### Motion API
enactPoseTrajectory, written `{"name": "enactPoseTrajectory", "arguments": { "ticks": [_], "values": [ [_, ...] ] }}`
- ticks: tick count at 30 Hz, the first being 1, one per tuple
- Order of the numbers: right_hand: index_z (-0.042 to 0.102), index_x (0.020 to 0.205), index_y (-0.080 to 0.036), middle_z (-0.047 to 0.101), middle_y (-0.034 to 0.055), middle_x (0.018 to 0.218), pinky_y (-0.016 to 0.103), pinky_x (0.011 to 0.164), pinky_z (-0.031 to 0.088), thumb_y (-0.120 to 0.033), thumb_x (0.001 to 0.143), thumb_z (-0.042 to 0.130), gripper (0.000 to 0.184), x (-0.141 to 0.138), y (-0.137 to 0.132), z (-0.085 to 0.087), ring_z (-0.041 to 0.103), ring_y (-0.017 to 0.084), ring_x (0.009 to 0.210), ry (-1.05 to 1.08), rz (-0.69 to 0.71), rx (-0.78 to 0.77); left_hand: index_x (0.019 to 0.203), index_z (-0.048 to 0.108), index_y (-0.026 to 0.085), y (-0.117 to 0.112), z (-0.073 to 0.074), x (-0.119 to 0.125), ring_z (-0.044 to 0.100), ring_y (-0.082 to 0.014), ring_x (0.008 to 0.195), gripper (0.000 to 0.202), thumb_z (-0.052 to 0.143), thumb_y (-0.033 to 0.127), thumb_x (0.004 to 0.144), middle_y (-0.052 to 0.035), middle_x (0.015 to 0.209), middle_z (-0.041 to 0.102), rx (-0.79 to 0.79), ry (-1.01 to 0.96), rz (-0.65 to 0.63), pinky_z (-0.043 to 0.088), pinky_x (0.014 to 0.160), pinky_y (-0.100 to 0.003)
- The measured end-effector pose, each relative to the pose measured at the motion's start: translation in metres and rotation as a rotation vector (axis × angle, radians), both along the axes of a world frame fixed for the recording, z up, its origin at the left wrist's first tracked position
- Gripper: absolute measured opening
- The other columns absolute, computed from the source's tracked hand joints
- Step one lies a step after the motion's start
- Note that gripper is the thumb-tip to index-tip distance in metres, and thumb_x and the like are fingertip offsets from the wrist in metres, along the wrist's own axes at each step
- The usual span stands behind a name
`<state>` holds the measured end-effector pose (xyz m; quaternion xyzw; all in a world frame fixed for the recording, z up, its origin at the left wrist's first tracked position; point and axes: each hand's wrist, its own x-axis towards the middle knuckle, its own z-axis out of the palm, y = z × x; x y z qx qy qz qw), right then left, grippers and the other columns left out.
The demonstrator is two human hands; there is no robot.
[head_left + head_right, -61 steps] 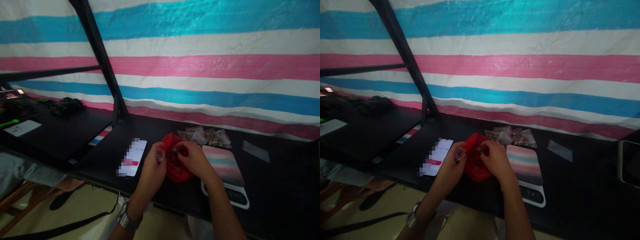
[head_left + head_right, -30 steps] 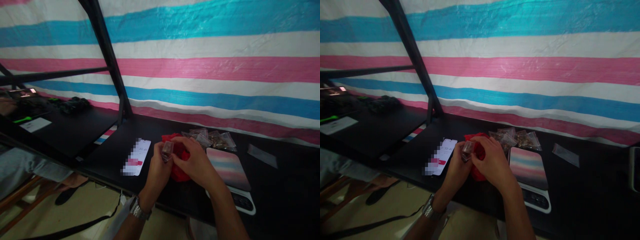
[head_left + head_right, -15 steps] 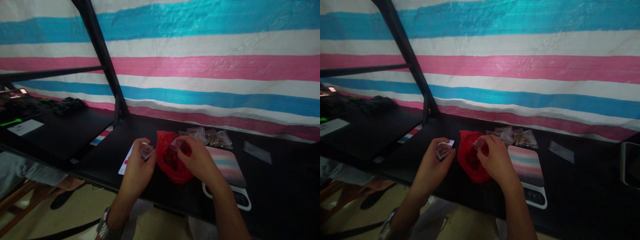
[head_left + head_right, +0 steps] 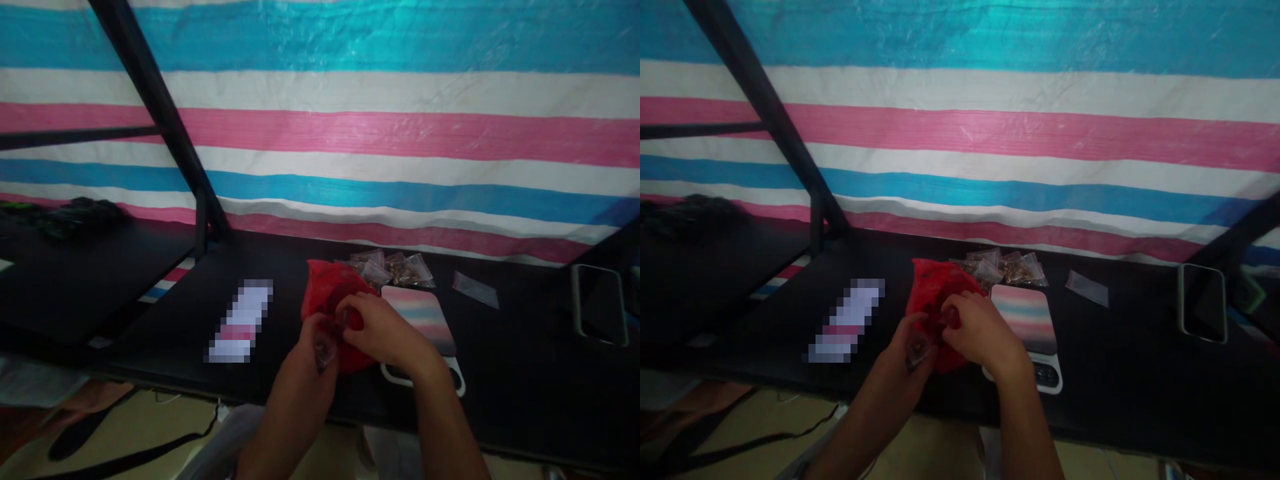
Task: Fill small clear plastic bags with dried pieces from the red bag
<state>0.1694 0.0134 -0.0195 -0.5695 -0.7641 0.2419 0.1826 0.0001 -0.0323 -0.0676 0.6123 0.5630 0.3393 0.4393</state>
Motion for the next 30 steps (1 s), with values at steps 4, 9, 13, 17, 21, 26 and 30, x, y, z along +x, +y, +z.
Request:
{"name": "enactPoseTrajectory", "arguments": {
  "ticks": [4, 9, 13, 17, 21, 26, 30],
  "values": [
    [0.078, 0.107, -0.021, 0.077, 0.0067, 0.108, 0.037, 0.093, 0.048, -0.004, 0.078, 0.067, 0.036, 0.009, -0.007, 0.003, 0.069, 0.025, 0.102, 0.022, -0.005, -0.020, 0.126, 0.069, 0.027, 0.000, 0.003, -0.014, 0.071, -0.0311, 0.111, 0.033, 0.057, 0.026, 0.095, -0.0110, 0.127, 0.073, 0.029, 0.225, -0.084, 0.050, 0.095, -0.043],
    [0.077, 0.106, -0.022, 0.078, 0.0067, 0.110, 0.037, 0.092, 0.049, -0.005, 0.080, 0.067, 0.033, 0.008, -0.003, -0.001, 0.070, 0.025, 0.102, 0.046, 0.000, 0.002, 0.100, 0.073, 0.026, -0.002, 0.003, -0.025, 0.071, -0.0283, 0.095, 0.015, 0.059, 0.027, 0.094, -0.0075, 0.109, 0.073, 0.015, 0.380, -0.111, 0.047, 0.082, -0.037],
    [0.075, 0.100, -0.021, 0.078, 0.0076, 0.110, 0.039, 0.096, 0.048, -0.008, 0.084, 0.068, 0.022, -0.006, 0.004, -0.004, 0.069, 0.027, 0.106, 0.054, 0.017, 0.073, 0.092, 0.071, 0.026, 0.003, 0.002, -0.031, 0.069, -0.0258, 0.087, 0.013, 0.058, 0.027, 0.094, -0.0060, 0.100, 0.072, 0.028, 0.323, -0.075, 0.047, 0.077, -0.035],
    [0.076, 0.098, -0.023, 0.078, 0.0066, 0.109, 0.041, 0.097, 0.048, -0.008, 0.081, 0.068, 0.025, -0.015, 0.003, -0.004, 0.069, 0.027, 0.105, 0.026, 0.052, 0.033, 0.093, 0.070, 0.026, 0.008, 0.000, -0.037, 0.069, -0.0256, 0.085, 0.013, 0.057, 0.027, 0.092, -0.0057, 0.098, 0.072, 0.062, 0.282, -0.036, 0.047, 0.076, -0.036],
    [0.078, 0.096, -0.024, 0.079, 0.0065, 0.106, 0.041, 0.094, 0.048, -0.004, 0.075, 0.066, 0.031, -0.014, -0.002, -0.002, 0.070, 0.028, 0.102, 0.007, 0.038, 0.014, 0.090, 0.068, 0.025, 0.010, 0.000, -0.040, 0.067, -0.0246, 0.082, 0.013, 0.055, 0.025, 0.092, -0.0056, 0.095, 0.071, 0.150, 0.278, 0.035, 0.048, 0.076, -0.037],
    [0.078, 0.091, -0.026, 0.081, 0.0013, 0.097, 0.034, 0.085, 0.050, 0.000, 0.073, 0.062, 0.035, -0.014, -0.005, -0.001, 0.072, 0.023, 0.093, 0.131, 0.104, -0.054, 0.085, 0.063, 0.025, 0.012, 0.002, -0.040, 0.063, -0.0228, 0.079, 0.013, 0.052, 0.025, 0.091, -0.0041, 0.089, 0.066, 0.234, 0.185, 0.084, 0.047, 0.072, -0.034],
    [0.078, 0.104, -0.024, 0.078, 0.0074, 0.109, 0.041, 0.094, 0.050, -0.015, 0.087, 0.070, 0.021, -0.020, 0.003, -0.011, 0.070, 0.028, 0.105, 0.059, -0.027, 0.118, 0.084, 0.062, 0.024, 0.016, 0.002, -0.043, 0.060, -0.0222, 0.077, 0.008, 0.057, 0.030, 0.087, -0.0025, 0.086, 0.065, 0.204, 0.118, 0.111, 0.048, 0.072, -0.034]
  ]
}}
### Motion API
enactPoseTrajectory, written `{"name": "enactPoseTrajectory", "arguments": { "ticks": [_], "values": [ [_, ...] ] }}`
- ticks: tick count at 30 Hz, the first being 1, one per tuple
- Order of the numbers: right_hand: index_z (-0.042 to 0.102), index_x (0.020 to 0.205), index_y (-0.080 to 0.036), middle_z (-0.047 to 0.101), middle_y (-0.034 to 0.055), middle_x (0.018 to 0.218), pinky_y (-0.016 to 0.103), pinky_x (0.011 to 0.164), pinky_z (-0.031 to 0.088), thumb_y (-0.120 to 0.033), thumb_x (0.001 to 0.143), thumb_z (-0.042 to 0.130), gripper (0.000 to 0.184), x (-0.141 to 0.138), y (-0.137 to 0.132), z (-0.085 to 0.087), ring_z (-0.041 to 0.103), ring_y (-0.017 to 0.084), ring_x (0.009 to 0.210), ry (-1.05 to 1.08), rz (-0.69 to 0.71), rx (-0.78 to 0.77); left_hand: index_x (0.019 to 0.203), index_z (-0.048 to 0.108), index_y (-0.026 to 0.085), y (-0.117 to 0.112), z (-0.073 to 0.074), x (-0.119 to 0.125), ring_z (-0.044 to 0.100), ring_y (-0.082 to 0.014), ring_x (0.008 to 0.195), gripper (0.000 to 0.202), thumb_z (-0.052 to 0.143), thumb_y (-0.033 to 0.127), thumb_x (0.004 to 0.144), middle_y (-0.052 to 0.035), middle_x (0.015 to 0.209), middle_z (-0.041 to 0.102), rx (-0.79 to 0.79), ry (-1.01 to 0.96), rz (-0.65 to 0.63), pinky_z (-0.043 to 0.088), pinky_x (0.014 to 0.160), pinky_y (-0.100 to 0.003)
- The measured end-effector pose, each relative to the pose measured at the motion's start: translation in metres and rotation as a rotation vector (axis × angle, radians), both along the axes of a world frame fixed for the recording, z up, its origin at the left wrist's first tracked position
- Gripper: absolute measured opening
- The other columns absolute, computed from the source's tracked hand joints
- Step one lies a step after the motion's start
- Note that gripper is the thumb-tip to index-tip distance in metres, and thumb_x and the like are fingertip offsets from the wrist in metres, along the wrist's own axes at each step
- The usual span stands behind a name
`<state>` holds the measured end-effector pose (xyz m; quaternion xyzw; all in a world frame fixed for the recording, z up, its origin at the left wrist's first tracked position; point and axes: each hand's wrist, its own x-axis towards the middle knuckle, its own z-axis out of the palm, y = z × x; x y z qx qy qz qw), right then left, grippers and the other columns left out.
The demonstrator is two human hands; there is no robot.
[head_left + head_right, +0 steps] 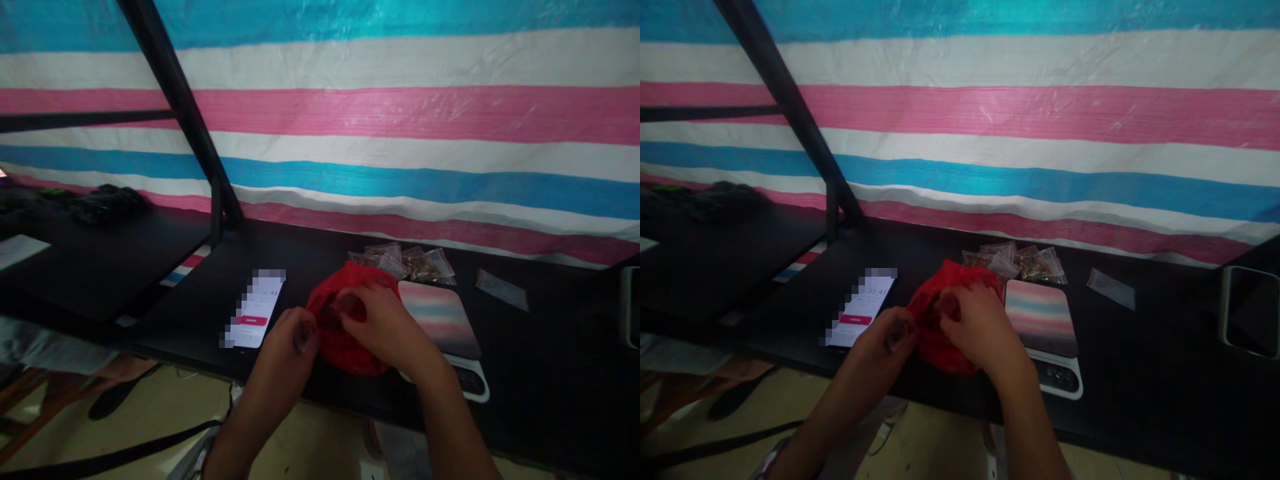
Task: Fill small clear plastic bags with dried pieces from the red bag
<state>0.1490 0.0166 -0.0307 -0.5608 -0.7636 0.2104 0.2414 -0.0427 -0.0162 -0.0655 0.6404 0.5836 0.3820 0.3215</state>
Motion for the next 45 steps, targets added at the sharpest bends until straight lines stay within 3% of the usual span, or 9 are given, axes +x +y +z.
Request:
{"name": "enactPoseTrajectory", "arguments": {
  "ticks": [3, 6, 11, 21, 27, 34, 45],
  "values": [
    [0.076, 0.113, -0.022, 0.074, 0.0123, 0.117, 0.045, 0.098, 0.049, -0.024, 0.093, 0.071, 0.021, -0.008, 0.009, -0.012, 0.067, 0.031, 0.110, -0.094, -0.147, 0.096, 0.082, 0.060, 0.024, 0.005, 0.000, -0.001, 0.058, -0.0206, 0.071, 0.018, 0.063, 0.041, 0.086, 0.0007, 0.078, 0.062, -0.069, -0.073, 0.016, 0.046, 0.066, -0.032],
    [0.075, 0.111, -0.021, 0.073, 0.0142, 0.120, 0.046, 0.101, 0.048, -0.025, 0.095, 0.069, 0.018, -0.017, 0.014, -0.021, 0.066, 0.032, 0.114, -0.159, -0.185, 0.118, 0.074, 0.054, 0.024, 0.012, 0.000, 0.000, 0.049, -0.0169, 0.061, 0.028, 0.065, 0.047, 0.086, 0.0053, 0.065, 0.051, -0.096, -0.106, 0.067, 0.040, 0.059, -0.029],
    [0.072, 0.118, -0.020, 0.073, 0.0147, 0.125, 0.048, 0.103, 0.047, -0.023, 0.097, 0.066, 0.023, -0.029, 0.018, -0.023, 0.064, 0.033, 0.118, -0.137, -0.224, 0.183, 0.066, 0.045, 0.025, 0.024, 0.001, 0.004, 0.044, -0.0148, 0.059, 0.027, 0.064, 0.032, 0.084, 0.0075, 0.060, 0.044, -0.068, -0.071, 0.173, 0.033, 0.059, -0.028],
    [0.072, 0.117, -0.022, 0.075, 0.0108, 0.124, 0.047, 0.104, 0.044, -0.021, 0.100, 0.064, 0.019, -0.037, 0.027, -0.032, 0.063, 0.033, 0.118, -0.063, -0.121, 0.228, 0.064, 0.042, 0.024, 0.030, 0.007, 0.004, 0.042, -0.0143, 0.062, 0.026, 0.059, 0.007, 0.071, 0.0086, 0.060, 0.041, -0.020, -0.149, 0.249, 0.029, 0.062, -0.027],
    [0.072, 0.117, -0.023, 0.075, 0.0088, 0.124, 0.044, 0.102, 0.046, -0.016, 0.097, 0.066, 0.022, -0.044, 0.032, -0.031, 0.065, 0.030, 0.115, -0.045, -0.036, 0.206, 0.062, 0.041, 0.024, 0.038, -0.002, 0.002, 0.038, -0.0136, 0.061, 0.021, 0.058, 0.015, 0.068, 0.0081, 0.058, 0.040, -0.024, -0.320, 0.277, 0.030, 0.061, -0.026],
    [0.070, 0.124, -0.021, 0.074, 0.0104, 0.126, 0.044, 0.105, 0.048, -0.021, 0.098, 0.068, 0.026, -0.045, 0.031, -0.036, 0.065, 0.030, 0.117, -0.024, -0.052, 0.225, 0.063, 0.042, 0.025, 0.043, -0.004, 0.001, 0.033, -0.0124, 0.060, 0.022, 0.062, 0.030, 0.064, 0.0077, 0.059, 0.039, -0.025, -0.440, 0.328, 0.028, 0.055, -0.025],
    [0.071, 0.126, -0.019, 0.072, 0.0112, 0.128, 0.041, 0.105, 0.047, -0.022, 0.100, 0.065, 0.027, -0.044, 0.029, -0.031, 0.065, 0.030, 0.119, -0.105, -0.148, 0.126, 0.062, 0.044, 0.024, 0.049, 0.001, 0.007, 0.035, -0.0112, 0.058, 0.022, 0.065, 0.029, 0.057, 0.0075, 0.059, 0.041, -0.047, -0.587, 0.317, 0.030, 0.050, -0.022]
  ]
}}
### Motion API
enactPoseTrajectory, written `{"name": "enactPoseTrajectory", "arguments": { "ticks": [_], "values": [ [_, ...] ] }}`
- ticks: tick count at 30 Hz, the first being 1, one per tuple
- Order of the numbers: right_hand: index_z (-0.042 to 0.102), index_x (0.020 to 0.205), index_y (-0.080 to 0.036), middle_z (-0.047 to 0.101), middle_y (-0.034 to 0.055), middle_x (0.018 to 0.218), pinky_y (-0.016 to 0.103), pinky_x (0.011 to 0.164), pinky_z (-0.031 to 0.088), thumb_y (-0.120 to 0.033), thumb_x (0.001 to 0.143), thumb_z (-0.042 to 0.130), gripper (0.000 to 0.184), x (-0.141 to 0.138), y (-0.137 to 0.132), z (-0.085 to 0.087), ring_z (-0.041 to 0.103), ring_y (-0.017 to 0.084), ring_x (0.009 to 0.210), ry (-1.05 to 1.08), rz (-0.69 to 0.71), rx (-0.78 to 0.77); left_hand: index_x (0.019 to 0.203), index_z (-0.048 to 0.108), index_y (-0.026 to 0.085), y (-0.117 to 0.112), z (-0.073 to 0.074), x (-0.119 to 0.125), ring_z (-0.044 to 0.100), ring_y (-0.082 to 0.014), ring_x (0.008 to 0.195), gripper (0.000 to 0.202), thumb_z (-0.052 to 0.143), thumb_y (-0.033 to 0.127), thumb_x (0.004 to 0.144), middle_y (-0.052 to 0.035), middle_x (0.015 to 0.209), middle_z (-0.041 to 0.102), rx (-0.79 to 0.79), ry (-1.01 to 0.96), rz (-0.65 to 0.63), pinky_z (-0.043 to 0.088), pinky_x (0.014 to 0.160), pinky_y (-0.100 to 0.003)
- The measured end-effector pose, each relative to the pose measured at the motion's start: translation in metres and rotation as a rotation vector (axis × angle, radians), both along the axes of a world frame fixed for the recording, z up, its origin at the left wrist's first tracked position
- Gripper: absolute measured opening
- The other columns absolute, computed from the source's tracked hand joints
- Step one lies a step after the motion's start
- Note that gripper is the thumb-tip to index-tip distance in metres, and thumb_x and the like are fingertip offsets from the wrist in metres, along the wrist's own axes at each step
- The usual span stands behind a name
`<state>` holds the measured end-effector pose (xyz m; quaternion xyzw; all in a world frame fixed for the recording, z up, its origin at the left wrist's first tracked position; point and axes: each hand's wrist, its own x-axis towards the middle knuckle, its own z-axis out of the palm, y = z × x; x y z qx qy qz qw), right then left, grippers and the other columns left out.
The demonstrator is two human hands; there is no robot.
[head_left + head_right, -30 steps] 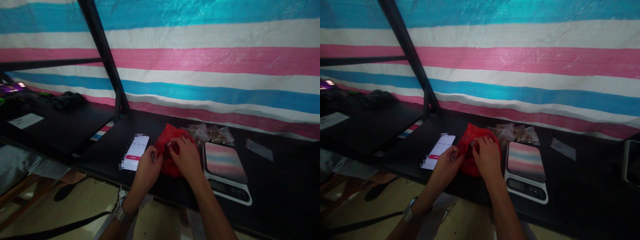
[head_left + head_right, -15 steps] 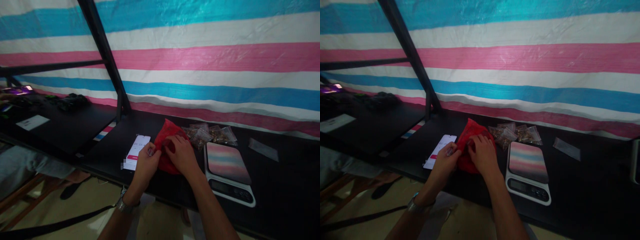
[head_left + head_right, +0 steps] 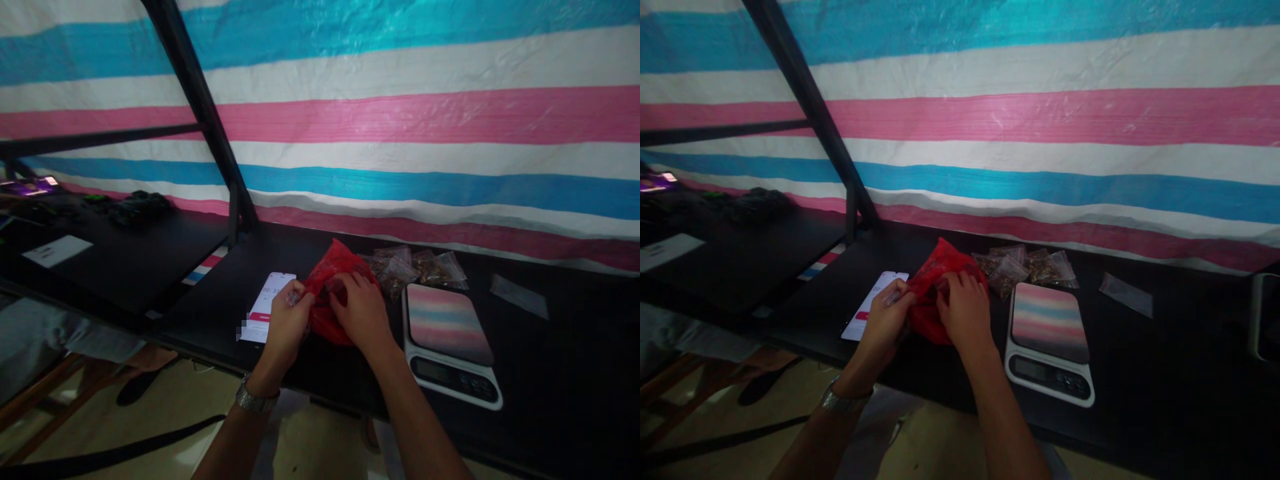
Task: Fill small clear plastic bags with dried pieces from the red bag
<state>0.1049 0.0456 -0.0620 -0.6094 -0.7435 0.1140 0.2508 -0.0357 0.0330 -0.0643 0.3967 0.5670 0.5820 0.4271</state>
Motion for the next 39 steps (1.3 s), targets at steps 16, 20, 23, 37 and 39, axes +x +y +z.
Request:
{"name": "enactPoseTrajectory", "arguments": {
  "ticks": [16, 20, 23, 37, 39],
  "values": [
    [0.071, 0.128, -0.018, 0.074, 0.0145, 0.125, 0.039, 0.102, 0.049, -0.028, 0.101, 0.064, 0.030, 0.000, -0.009, 0.011, 0.069, 0.029, 0.119, -0.027, -0.148, -0.093, 0.060, 0.046, 0.024, 0.003, 0.000, 0.000, 0.032, -0.0100, 0.053, 0.020, 0.065, 0.029, 0.058, 0.0088, 0.055, 0.038, 0.005, -0.010, 0.038, 0.025, 0.048, -0.022],
    [0.072, 0.124, -0.018, 0.075, 0.0138, 0.125, 0.037, 0.100, 0.050, -0.029, 0.101, 0.064, 0.027, -0.001, -0.009, 0.010, 0.070, 0.029, 0.117, -0.028, -0.162, -0.098, 0.059, 0.045, 0.023, 0.007, 0.000, 0.002, 0.033, -0.0107, 0.059, 0.020, 0.064, 0.026, 0.057, 0.0075, 0.059, 0.039, 0.039, -0.016, 0.027, 0.027, 0.052, -0.022],
    [0.072, 0.124, -0.018, 0.075, 0.0133, 0.124, 0.037, 0.099, 0.050, -0.030, 0.101, 0.065, 0.027, -0.002, -0.008, 0.009, 0.071, 0.029, 0.116, -0.016, -0.172, -0.093, 0.059, 0.043, 0.023, 0.012, 0.001, 0.004, 0.032, -0.0110, 0.059, 0.020, 0.063, 0.023, 0.057, 0.0074, 0.060, 0.038, 0.049, -0.030, 0.007, 0.027, 0.052, -0.022],
    [0.071, 0.123, -0.016, 0.075, 0.0145, 0.121, 0.039, 0.097, 0.050, -0.026, 0.099, 0.062, 0.027, 0.000, -0.006, 0.009, 0.070, 0.029, 0.112, 0.035, -0.219, -0.100, 0.058, 0.047, 0.023, 0.017, 0.002, 0.006, 0.034, -0.0100, 0.053, 0.016, 0.062, 0.022, 0.054, 0.0078, 0.055, 0.039, 0.021, -0.129, -0.072, 0.024, 0.048, -0.021],
    [0.071, 0.121, -0.017, 0.075, 0.0143, 0.122, 0.039, 0.098, 0.049, -0.023, 0.096, 0.063, 0.027, 0.002, -0.006, 0.009, 0.069, 0.029, 0.114, 0.027, -0.183, -0.093, 0.058, 0.047, 0.022, 0.016, 0.003, 0.006, 0.034, -0.0096, 0.053, 0.016, 0.062, 0.021, 0.053, 0.0079, 0.055, 0.040, 0.018, -0.137, -0.056, 0.024, 0.048, -0.021]
  ]
}}
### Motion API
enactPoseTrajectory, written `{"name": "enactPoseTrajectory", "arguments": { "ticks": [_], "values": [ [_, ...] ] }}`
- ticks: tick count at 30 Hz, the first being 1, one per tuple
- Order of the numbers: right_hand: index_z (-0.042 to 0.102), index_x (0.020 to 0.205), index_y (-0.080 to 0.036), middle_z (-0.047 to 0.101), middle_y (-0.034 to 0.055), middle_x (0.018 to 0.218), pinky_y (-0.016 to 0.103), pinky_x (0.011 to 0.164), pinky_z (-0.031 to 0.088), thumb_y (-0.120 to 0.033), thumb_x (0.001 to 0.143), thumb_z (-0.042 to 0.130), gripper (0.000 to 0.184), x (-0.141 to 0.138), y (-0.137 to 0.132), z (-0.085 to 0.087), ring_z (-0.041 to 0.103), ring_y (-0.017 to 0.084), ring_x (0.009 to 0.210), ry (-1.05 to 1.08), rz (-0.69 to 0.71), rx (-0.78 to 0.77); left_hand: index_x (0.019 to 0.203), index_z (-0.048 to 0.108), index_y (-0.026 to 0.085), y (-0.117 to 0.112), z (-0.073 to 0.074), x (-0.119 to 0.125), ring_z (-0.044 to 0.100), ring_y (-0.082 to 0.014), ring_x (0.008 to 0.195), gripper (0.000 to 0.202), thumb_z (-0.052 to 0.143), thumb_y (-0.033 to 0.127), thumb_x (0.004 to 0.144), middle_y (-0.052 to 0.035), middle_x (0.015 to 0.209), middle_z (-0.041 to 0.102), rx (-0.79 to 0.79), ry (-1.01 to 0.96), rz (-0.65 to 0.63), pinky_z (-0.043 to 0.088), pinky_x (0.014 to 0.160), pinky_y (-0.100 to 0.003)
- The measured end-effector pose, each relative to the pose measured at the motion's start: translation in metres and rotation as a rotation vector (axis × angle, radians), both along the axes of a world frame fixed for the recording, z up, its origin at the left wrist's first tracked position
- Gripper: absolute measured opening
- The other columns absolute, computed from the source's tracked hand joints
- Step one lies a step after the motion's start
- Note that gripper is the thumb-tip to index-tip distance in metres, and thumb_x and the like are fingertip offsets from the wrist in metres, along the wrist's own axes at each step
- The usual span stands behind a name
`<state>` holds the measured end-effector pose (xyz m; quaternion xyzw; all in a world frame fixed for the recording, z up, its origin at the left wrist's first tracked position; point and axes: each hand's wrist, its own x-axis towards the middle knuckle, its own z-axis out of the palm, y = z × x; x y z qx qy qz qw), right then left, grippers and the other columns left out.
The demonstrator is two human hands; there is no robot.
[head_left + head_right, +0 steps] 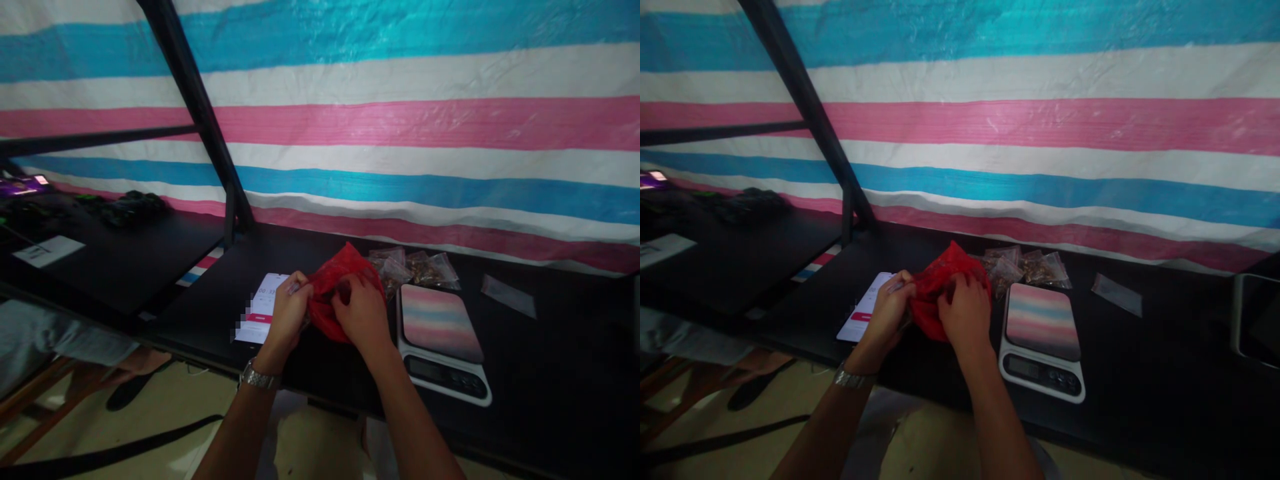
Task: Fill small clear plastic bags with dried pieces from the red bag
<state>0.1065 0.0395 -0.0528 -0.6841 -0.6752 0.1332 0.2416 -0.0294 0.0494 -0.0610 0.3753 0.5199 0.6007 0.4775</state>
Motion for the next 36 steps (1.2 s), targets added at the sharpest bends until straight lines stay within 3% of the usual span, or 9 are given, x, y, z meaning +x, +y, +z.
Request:
{"name": "enactPoseTrajectory", "arguments": {
  "ticks": [14, 23, 30, 36],
  "values": [
    [0.074, 0.111, -0.021, 0.080, 0.0056, 0.108, 0.033, 0.096, 0.053, -0.017, 0.089, 0.068, 0.023, 0.0052, 0.0032, -0.0057, 0.074, 0.021, 0.101, 0.305, 0.164, -0.012, 0.065, 0.045, 0.023, -0.0019, 0.0033, 0.0006, 0.037, -0.0083, 0.048, 0.022, 0.061, 0.022, 0.051, 0.0096, 0.056, 0.042, -0.065, -0.183, 0.040, 0.029, 0.044, -0.019],
    [0.078, 0.107, -0.014, 0.079, 0.0172, 0.110, 0.038, 0.091, 0.053, -0.030, 0.097, 0.064, 0.023, 0.0104, 0.0033, 0.0013, 0.074, 0.030, 0.104, 0.017, -0.062, -0.056, 0.065, 0.047, 0.022, -0.0035, 0.0036, -0.0035, 0.041, -0.0077, 0.048, 0.022, 0.062, 0.019, 0.049, 0.0102, 0.056, 0.044, -0.095, -0.219, 0.055, 0.033, 0.046, -0.019],
    [0.076, 0.116, -0.019, 0.080, 0.0112, 0.116, 0.034, 0.094, 0.053, -0.021, 0.093, 0.067, 0.025, 0.0070, 0.0005, -0.0020, 0.074, 0.025, 0.107, 0.102, 0.059, -0.020, 0.064, 0.046, 0.023, -0.0061, 0.0079, -0.0002, 0.039, -0.0076, 0.046, 0.022, 0.061, 0.019, 0.048, 0.0103, 0.055, 0.043, -0.098, -0.235, 0.030, 0.031, 0.044, -0.019],
    [0.076, 0.113, -0.020, 0.082, 0.0085, 0.110, 0.033, 0.090, 0.054, -0.022, 0.094, 0.065, 0.022, 0.0051, 0.0004, 0.0013, 0.076, 0.024, 0.100, 0.175, 0.049, -0.043, 0.065, 0.047, 0.023, -0.0063, 0.0096, -0.0003, 0.039, -0.0086, 0.047, 0.021, 0.060, 0.019, 0.048, 0.0094, 0.056, 0.043, -0.087, -0.209, 0.035, 0.031, 0.044, -0.020]
  ]
}}
